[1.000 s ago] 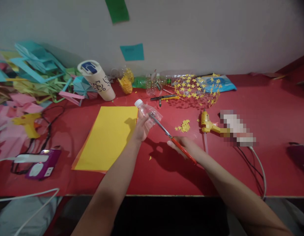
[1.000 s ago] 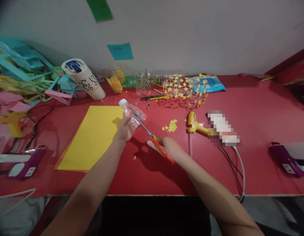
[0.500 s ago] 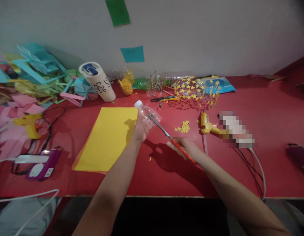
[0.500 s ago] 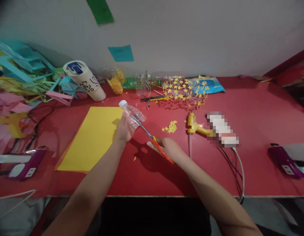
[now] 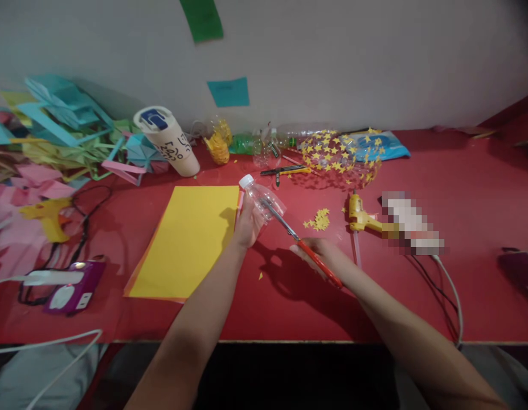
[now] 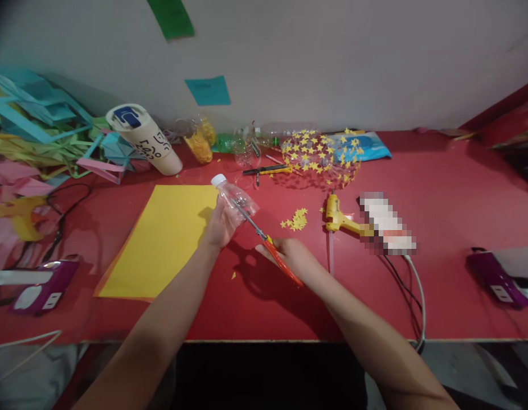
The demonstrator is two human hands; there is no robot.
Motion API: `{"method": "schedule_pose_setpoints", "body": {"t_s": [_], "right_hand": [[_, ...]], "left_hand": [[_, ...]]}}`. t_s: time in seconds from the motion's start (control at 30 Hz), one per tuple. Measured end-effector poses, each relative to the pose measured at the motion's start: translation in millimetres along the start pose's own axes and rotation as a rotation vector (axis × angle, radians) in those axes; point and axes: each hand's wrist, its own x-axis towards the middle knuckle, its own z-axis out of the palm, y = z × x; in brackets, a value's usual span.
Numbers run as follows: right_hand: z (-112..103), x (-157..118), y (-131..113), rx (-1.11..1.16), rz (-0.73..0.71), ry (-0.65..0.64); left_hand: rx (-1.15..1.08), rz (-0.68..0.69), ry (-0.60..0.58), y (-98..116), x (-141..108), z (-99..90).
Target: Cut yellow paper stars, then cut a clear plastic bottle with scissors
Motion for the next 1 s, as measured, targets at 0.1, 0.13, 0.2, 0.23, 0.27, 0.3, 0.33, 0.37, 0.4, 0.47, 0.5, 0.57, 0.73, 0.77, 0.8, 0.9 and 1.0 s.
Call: {"method": "schedule_pose_setpoints", "body": {"t_s": [0.1,0.13,0.2,0.23,0.27,0.3,0.33,0.37,0.4,0.47,0.5,0.57,0.73,0.77,0.8,0.9,1.0], "right_hand": [[1.2,4.0,5.5,-0.02,0.007,-0.008],[1.1,4.7,6.4,-0.022,0.004,-0.015],[0.0,4.7,6.3,-0.02,-0.001,-0.022],[-0.8,4.0,5.4,-0.016,-0.007,-0.02],[-1.7,2.9,4.0,-0.01,-0.012,-0.016],[-2.5,1.7,2.5,-0.004,-0.017,-0.013],[-3.0,0.4,0.9,0.0,-0.02,-0.011],[-3.3,-0.7,-0.7,0.003,-0.024,-0.01],[-3.3,-1.5,-2.0,0.008,-0.029,-0.009],[-2.5,-2.4,-4.0,0.025,-0.035,-0.008],[-2.0,-2.5,-4.8,0.036,-0.03,-0.008],[-1.1,-2.6,-6.4,0.055,-0.008,-0.015],[-1.1,-3.1,-8.7,0.063,0.01,-0.031],[-1.2,-3.1,-8.6,0.062,0.007,-0.024],[-1.4,-3.2,-8.5,0.059,0.003,-0.017],[-2.7,-4.3,-8.8,0.058,-0.001,-0.017],[-4.8,-6.0,-9.2,0.07,-0.003,-0.041]], "left_hand": [[0.011,0.009,0.002,1.3,-1.2,1.0],[0.017,0.013,0.004,1.7,-1.6,1.4],[0.035,0.018,0.011,2.0,-2.1,1.9],[0.047,0.017,0.01,1.7,-2.3,2.1],[0.059,0.015,0.004,1.1,-2.5,2.3],[0.07,0.015,-0.006,0.3,-2.7,2.6],[0.079,0.017,-0.019,-0.7,-3.0,2.9],[0.084,0.019,-0.031,-1.8,-3.3,3.3],[0.087,0.02,-0.039,-2.7,-3.8,3.8],[0.088,0.017,-0.038,-3.7,-4.8,4.9],[0.088,0.013,-0.032,-3.9,-5.4,5.4],[0.085,0.003,-0.018,-3.8,-6.2,6.2],[0.062,-0.014,-0.003,-4.6,-5.4,5.2],[0.06,-0.015,0.004,-5.0,-4.9,4.5],[0.06,-0.017,0.014,-5.4,-4.4,3.8],[0.063,-0.034,0.036,-6.8,-3.9,1.5],[0.08,-0.06,0.029,-8.7,-5.2,-0.1]]}}
